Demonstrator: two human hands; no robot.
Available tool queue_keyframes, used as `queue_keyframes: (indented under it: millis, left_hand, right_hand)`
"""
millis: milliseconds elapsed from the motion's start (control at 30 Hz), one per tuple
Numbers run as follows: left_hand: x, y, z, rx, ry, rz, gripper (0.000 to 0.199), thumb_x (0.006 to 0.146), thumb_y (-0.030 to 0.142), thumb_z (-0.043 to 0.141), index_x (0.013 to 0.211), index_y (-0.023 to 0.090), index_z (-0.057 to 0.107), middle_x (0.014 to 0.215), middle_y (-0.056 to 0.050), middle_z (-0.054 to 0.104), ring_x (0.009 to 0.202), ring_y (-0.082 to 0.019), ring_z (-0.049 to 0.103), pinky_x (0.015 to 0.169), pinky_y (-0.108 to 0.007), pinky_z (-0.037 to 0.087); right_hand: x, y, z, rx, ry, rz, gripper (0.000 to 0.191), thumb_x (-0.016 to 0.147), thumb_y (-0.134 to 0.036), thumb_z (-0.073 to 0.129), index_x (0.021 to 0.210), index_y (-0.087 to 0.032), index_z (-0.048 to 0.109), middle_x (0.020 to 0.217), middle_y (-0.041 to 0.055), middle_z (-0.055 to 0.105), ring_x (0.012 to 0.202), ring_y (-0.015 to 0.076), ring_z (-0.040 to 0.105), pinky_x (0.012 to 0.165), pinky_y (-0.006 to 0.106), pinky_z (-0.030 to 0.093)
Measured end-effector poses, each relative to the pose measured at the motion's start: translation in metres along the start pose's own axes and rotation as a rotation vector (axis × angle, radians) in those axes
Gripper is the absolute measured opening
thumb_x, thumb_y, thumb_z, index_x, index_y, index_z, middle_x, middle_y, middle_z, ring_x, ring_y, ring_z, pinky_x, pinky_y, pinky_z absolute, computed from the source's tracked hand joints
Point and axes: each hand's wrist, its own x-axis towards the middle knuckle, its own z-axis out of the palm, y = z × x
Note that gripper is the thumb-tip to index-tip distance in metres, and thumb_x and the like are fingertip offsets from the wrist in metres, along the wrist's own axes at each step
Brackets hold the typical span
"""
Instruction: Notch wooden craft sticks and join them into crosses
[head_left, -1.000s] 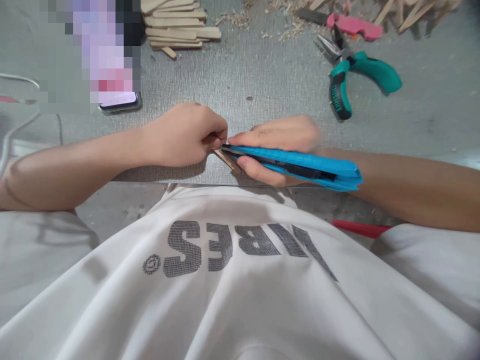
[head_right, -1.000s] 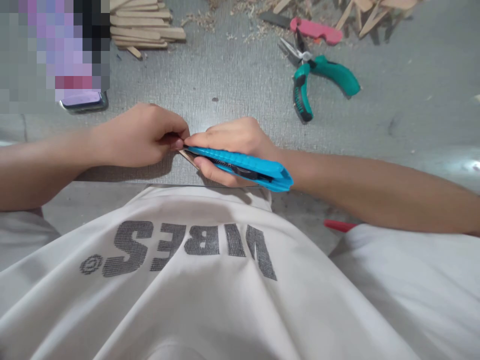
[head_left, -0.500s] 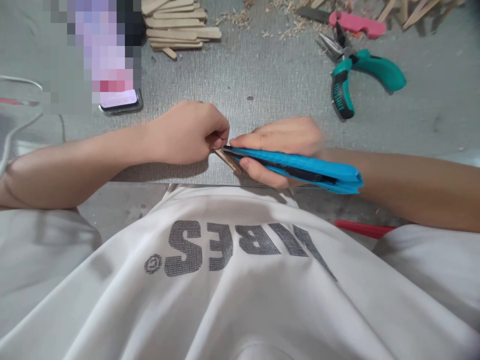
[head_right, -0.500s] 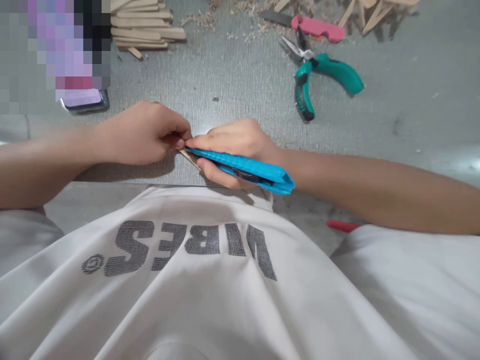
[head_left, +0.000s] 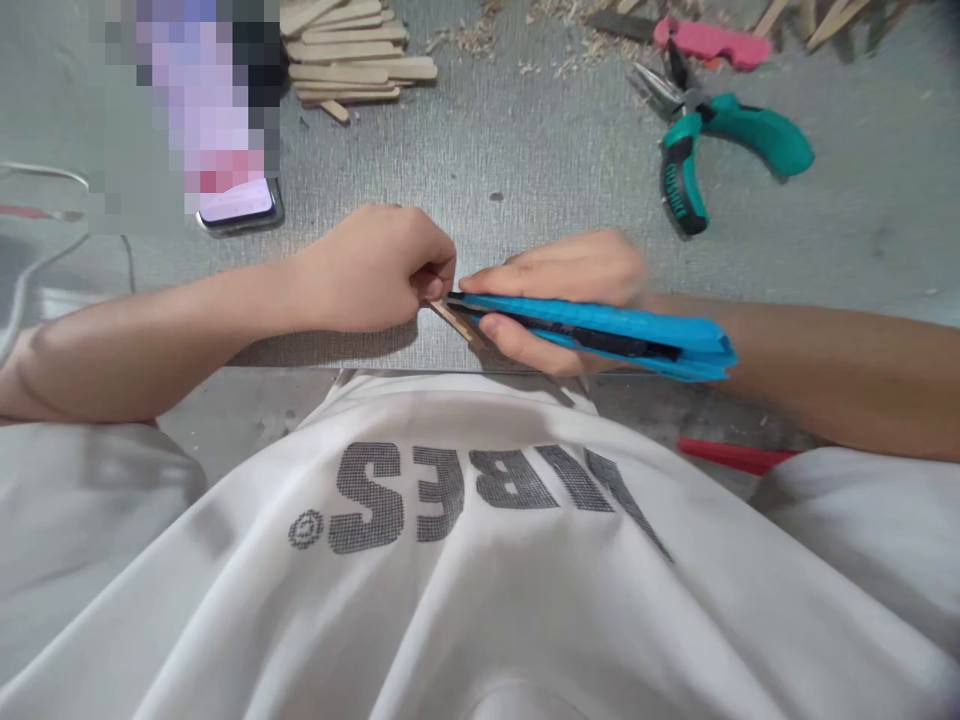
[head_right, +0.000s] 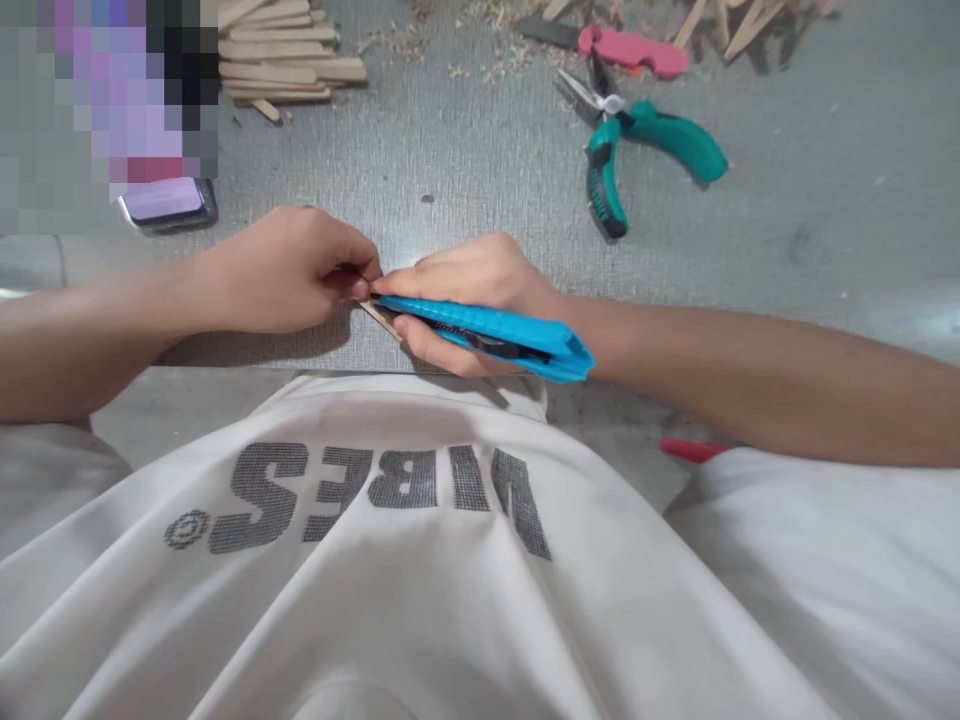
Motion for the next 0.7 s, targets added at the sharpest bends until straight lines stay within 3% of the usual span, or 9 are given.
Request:
queue_keyframes:
  millis: [200,367,533,700]
  left_hand:
    - [0.000,0.007,-0.002,-0.030,-0.017,-0.048,0.034,0.110,0.001,0.065,0.120,0.010,0.096,0.100,-0.005,0.084,0.079,-0.016,0.046,0.085,-0.033,0.034]
    - [-0.002,-0.006,0.006,-0.136,0.033,-0.002,0.030,0.112,0.006,0.063,0.111,0.015,0.091,0.096,-0.003,0.079,0.084,-0.017,0.051,0.088,-0.035,0.037]
    - [0.000,-0.015,0.009,-0.180,0.052,0.037,0.028,0.106,0.007,0.064,0.104,0.020,0.088,0.091,0.000,0.074,0.084,-0.018,0.056,0.089,-0.036,0.040]
    - [0.000,-0.014,0.009,-0.172,0.060,0.030,0.027,0.104,0.010,0.062,0.103,0.021,0.087,0.091,-0.001,0.075,0.083,-0.019,0.060,0.089,-0.036,0.044]
  right_hand:
    - [0.004,-0.001,-0.001,0.226,0.077,0.119,0.032,0.117,-0.044,0.079,0.140,-0.033,0.099,0.127,0.0029,0.101,0.103,0.0259,0.098,0.095,0.036,0.080]
    - [0.007,0.003,-0.006,0.392,0.047,0.324,0.028,0.111,-0.053,0.093,0.132,-0.038,0.102,0.117,0.0000,0.100,0.109,0.0286,0.097,0.102,0.037,0.081]
    - [0.013,-0.001,-0.011,0.554,0.013,0.451,0.032,0.105,-0.050,0.102,0.133,-0.035,0.102,0.099,0.0001,0.096,0.084,0.0252,0.092,0.081,0.036,0.079]
    - [0.017,0.000,-0.012,0.676,0.003,0.489,0.037,0.098,-0.052,0.109,0.128,-0.031,0.102,0.095,0.0015,0.095,0.079,0.0250,0.090,0.074,0.036,0.079]
